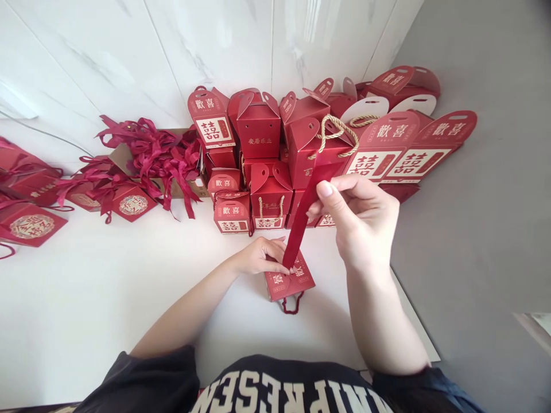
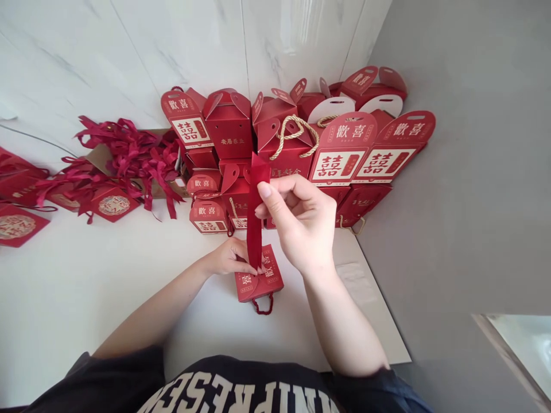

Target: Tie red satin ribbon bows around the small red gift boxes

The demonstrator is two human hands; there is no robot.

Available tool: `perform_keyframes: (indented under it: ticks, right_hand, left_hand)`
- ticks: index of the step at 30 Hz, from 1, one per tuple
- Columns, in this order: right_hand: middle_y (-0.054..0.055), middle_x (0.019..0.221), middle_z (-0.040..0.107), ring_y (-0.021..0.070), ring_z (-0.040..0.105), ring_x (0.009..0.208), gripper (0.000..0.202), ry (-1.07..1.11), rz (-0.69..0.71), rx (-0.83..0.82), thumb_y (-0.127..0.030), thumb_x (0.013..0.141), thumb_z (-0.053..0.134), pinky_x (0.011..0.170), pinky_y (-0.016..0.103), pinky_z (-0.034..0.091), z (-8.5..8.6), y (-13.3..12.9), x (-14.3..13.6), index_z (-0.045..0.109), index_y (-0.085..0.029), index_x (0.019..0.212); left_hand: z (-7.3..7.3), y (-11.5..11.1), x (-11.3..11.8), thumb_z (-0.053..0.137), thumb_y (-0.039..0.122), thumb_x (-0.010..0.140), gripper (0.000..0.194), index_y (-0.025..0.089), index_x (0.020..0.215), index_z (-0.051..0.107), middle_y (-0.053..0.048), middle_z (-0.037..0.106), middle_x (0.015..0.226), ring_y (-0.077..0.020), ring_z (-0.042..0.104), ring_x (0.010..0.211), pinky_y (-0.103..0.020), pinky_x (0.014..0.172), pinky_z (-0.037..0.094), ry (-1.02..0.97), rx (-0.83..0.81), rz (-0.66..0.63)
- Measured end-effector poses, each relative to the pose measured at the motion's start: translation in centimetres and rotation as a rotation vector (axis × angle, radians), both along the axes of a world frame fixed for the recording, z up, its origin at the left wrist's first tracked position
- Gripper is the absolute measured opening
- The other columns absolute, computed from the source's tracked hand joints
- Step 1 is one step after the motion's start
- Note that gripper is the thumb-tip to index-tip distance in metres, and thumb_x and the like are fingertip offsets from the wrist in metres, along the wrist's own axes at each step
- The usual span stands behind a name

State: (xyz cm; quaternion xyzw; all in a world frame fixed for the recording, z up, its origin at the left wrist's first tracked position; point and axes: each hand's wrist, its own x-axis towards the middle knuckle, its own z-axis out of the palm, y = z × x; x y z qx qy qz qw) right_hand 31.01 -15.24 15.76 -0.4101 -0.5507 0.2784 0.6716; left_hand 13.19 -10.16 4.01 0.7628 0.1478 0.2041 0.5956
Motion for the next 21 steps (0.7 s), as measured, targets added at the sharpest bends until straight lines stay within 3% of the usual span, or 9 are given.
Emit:
perform_keyframes:
  ticks: [3,5,6,8,12,14,17,21]
  right_hand:
    - [0.005,0.106,0.067,0.0174,0.068,0.09,0.029,-0.15,0.02,-0.102,-0.034,0.087,0.065,0.072,0.031,0.056,-1.5,0.1,1.4,0.059,-0.023,0.113]
    - [0.007,0.117,0.064,0.0181,0.065,0.095,0.033,-0.342,-0.015,-0.213,-0.033,0.088,0.063,0.076,0.032,0.053,-3.0,-0.7,2.2,0.057,-0.023,0.119]
    - [0.006,0.107,0.067,0.0175,0.065,0.089,0.021,-0.438,-0.044,-0.27,-0.033,0.091,0.059,0.076,0.032,0.052,-4.0,-1.3,2.5,0.062,-0.021,0.108]
    - [0.004,0.09,0.068,0.0169,0.061,0.08,0.02,-0.56,-0.01,-0.392,-0.031,0.095,0.051,0.075,0.033,0.048,-6.1,-2.8,2.9,0.066,-0.019,0.09]
    - [0.005,0.093,0.064,0.019,0.058,0.088,0.015,-0.56,0.113,-0.477,-0.025,0.091,0.054,0.081,0.034,0.045,-9.4,-4.9,2.7,0.067,-0.02,0.093]
    - [0.005,0.095,0.063,0.0188,0.056,0.089,0.012,-0.527,0.149,-0.483,-0.023,0.087,0.057,0.081,0.033,0.045,-10.2,-5.1,2.1,0.066,-0.021,0.095]
    - [0.004,0.092,0.061,0.0182,0.055,0.086,0.01,-0.494,0.14,-0.443,-0.017,0.083,0.057,0.078,0.031,0.044,-10.5,-4.6,0.9,0.064,-0.02,0.09]
    - [0.001,0.076,0.058,0.0155,0.053,0.072,0.009,-0.448,0.029,-0.428,-0.013,0.08,0.055,0.068,0.028,0.041,-10.7,-3.6,-0.4,0.06,-0.018,0.073]
  left_hand:
    - [0.0,-0.1,0.1,0.076,0.033,0.076,0.015,0.019,0.082,0.079,-0.01,0.076,0.087,-0.0237,0.068,0.093,-0.038,0.095,0.05,-0.024,0.015,0.012]
    - [-0.1,-0.1,0.1,0.075,0.034,0.076,0.015,0.019,0.078,0.079,-0.01,0.076,0.083,-0.0238,0.068,0.091,-0.039,0.096,0.049,-0.033,0.035,0.019]
    - [-0.2,0.0,0.1,0.075,0.034,0.076,0.015,0.019,0.077,0.079,-0.01,0.076,0.082,-0.0236,0.068,0.089,-0.041,0.098,0.048,-0.032,0.048,0.021]
    - [-0.4,0.1,0.2,0.076,0.034,0.076,0.015,0.019,0.075,0.079,-0.009,0.076,0.081,-0.0228,0.069,0.087,-0.043,0.105,0.043,-0.025,0.08,0.023]
    - [-0.6,0.2,0.2,0.076,0.031,0.076,0.012,0.019,0.075,0.078,-0.008,0.076,0.082,-0.0207,0.068,0.089,-0.043,0.114,0.031,-0.012,0.107,0.022]
    - [-0.6,0.2,0.2,0.076,0.03,0.076,0.012,0.019,0.074,0.078,-0.007,0.076,0.081,-0.0198,0.068,0.089,-0.042,0.114,0.031,-0.001,0.116,0.026]
    - [-0.5,0.1,0.1,0.075,0.03,0.077,0.013,0.018,0.074,0.078,-0.008,0.076,0.082,-0.0204,0.067,0.092,-0.038,0.104,0.043,0.006,0.126,0.03]
    - [-0.4,-0.1,0.2,0.074,0.029,0.077,0.011,0.018,0.076,0.078,-0.009,0.075,0.084,-0.0201,0.066,0.092,-0.034,0.093,0.049,0.008,0.136,0.036]
